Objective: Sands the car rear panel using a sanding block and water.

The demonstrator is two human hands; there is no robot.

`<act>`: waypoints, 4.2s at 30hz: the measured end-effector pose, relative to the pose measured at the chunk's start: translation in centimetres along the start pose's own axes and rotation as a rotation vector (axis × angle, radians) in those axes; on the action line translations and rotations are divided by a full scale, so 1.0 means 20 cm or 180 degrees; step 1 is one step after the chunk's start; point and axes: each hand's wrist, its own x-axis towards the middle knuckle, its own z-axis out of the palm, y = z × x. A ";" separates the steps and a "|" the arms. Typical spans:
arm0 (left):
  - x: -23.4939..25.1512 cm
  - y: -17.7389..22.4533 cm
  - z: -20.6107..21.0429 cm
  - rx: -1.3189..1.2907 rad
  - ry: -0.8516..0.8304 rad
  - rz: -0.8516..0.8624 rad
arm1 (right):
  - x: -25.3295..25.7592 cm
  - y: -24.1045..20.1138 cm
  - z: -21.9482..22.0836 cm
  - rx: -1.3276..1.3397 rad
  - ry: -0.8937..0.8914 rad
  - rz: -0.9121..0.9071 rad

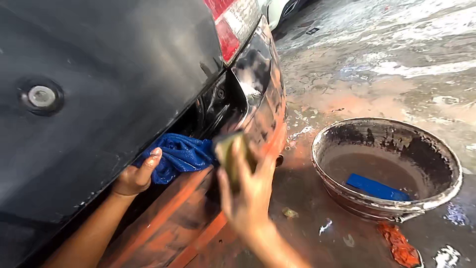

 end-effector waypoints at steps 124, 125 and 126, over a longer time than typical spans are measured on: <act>0.32 0.07 0.39 -0.0064 -0.0247 0.0158 | 0.24 0.39 0.18 0.0903 0.1009 0.0487; 0.32 0.07 0.40 0.0004 -0.0270 0.0295 | 0.30 0.39 0.18 0.0787 0.1078 0.0874; 0.32 0.08 0.39 0.0075 -0.0315 0.0421 | 0.27 0.35 0.17 0.0685 0.1030 0.1045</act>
